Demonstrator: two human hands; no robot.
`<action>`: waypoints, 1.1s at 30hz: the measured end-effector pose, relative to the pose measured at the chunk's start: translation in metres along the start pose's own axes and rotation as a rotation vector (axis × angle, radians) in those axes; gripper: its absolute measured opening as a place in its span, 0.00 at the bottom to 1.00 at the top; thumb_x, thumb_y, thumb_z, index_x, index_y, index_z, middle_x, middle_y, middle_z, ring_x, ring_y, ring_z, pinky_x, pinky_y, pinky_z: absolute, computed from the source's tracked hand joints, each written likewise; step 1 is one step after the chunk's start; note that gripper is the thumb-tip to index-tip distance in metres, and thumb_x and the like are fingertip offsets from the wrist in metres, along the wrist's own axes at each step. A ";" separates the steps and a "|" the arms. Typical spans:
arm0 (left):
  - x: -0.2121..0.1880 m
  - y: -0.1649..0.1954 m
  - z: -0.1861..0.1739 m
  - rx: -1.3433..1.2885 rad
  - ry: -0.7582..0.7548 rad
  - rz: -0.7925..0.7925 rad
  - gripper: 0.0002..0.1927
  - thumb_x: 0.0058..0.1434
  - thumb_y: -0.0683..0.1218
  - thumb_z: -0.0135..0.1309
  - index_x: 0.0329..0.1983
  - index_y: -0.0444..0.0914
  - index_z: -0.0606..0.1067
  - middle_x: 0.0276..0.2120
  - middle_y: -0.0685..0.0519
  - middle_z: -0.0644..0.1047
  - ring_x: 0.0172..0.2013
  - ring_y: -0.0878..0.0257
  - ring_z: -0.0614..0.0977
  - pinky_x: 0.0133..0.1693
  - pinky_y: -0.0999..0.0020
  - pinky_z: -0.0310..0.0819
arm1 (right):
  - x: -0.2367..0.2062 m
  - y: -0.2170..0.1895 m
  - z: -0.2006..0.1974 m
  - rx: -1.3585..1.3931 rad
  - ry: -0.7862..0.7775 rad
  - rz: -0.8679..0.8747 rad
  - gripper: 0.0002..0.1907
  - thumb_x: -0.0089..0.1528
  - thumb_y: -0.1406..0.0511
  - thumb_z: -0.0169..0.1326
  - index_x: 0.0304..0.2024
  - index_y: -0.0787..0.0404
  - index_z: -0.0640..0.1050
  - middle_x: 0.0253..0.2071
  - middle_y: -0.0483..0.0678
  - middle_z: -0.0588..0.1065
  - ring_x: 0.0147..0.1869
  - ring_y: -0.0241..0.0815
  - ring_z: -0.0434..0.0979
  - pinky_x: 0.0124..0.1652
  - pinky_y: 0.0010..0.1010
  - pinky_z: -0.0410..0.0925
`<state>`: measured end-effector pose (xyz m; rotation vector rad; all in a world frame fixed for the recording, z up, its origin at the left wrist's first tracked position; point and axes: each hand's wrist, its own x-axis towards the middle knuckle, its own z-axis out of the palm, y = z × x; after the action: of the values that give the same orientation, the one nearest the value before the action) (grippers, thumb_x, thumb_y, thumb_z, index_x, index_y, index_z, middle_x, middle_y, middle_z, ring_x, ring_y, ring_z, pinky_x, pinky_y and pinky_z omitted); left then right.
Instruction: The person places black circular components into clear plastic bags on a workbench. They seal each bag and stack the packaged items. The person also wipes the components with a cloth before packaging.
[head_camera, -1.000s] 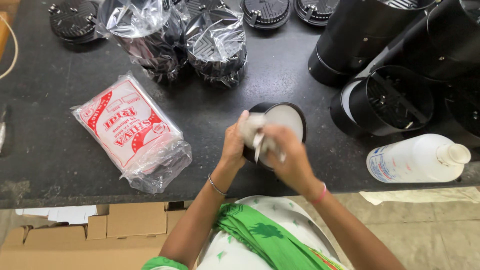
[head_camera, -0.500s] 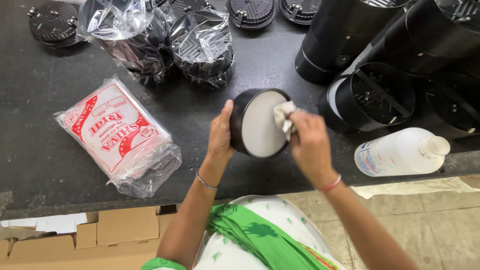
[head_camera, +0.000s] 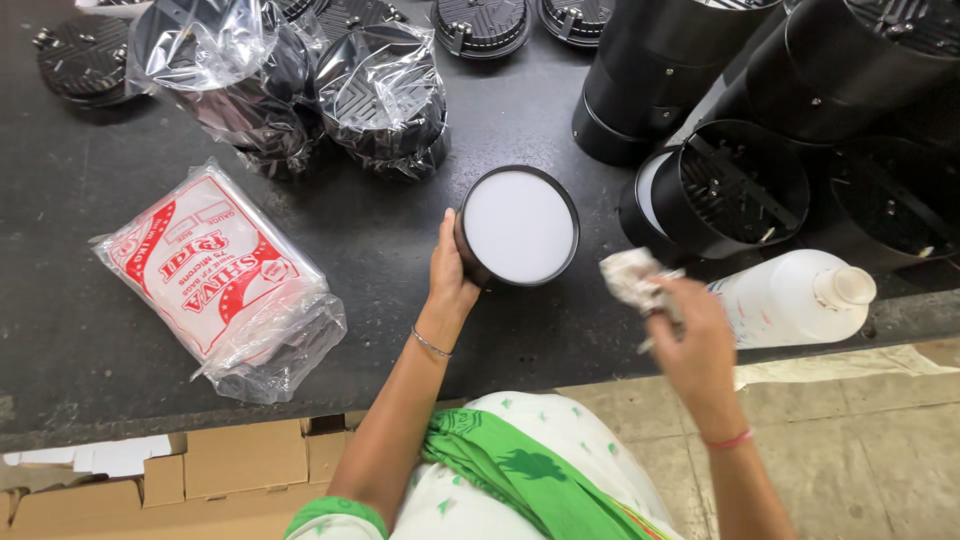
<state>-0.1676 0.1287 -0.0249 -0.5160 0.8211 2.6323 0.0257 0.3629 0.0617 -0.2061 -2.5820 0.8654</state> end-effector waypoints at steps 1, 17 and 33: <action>-0.002 0.002 0.004 0.091 -0.046 0.091 0.22 0.70 0.57 0.47 0.51 0.34 0.77 0.44 0.51 0.82 0.42 0.63 0.85 0.47 0.65 0.81 | 0.002 0.001 -0.003 -0.089 0.037 -0.039 0.23 0.59 0.70 0.58 0.58 0.59 0.77 0.58 0.56 0.73 0.60 0.54 0.72 0.58 0.40 0.66; -0.001 -0.027 0.054 1.810 -0.765 1.591 0.18 0.62 0.57 0.59 0.23 0.41 0.77 0.36 0.54 0.81 0.56 0.56 0.79 0.56 0.50 0.71 | 0.014 0.009 0.014 -0.043 -0.010 -0.131 0.19 0.61 0.67 0.61 0.55 0.58 0.78 0.64 0.56 0.71 0.66 0.56 0.69 0.65 0.44 0.61; -0.099 0.016 -0.037 1.625 0.092 1.248 0.10 0.67 0.49 0.55 0.43 0.38 0.78 0.51 0.45 0.79 0.57 0.49 0.78 0.60 0.51 0.69 | 0.031 -0.130 0.083 0.334 -0.298 -0.507 0.07 0.66 0.75 0.59 0.47 0.63 0.80 0.47 0.52 0.79 0.47 0.42 0.80 0.47 0.31 0.72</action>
<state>-0.0783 0.0743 -0.0027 0.5184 3.3967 1.4118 -0.0383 0.2228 0.0904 0.6879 -2.5064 1.1639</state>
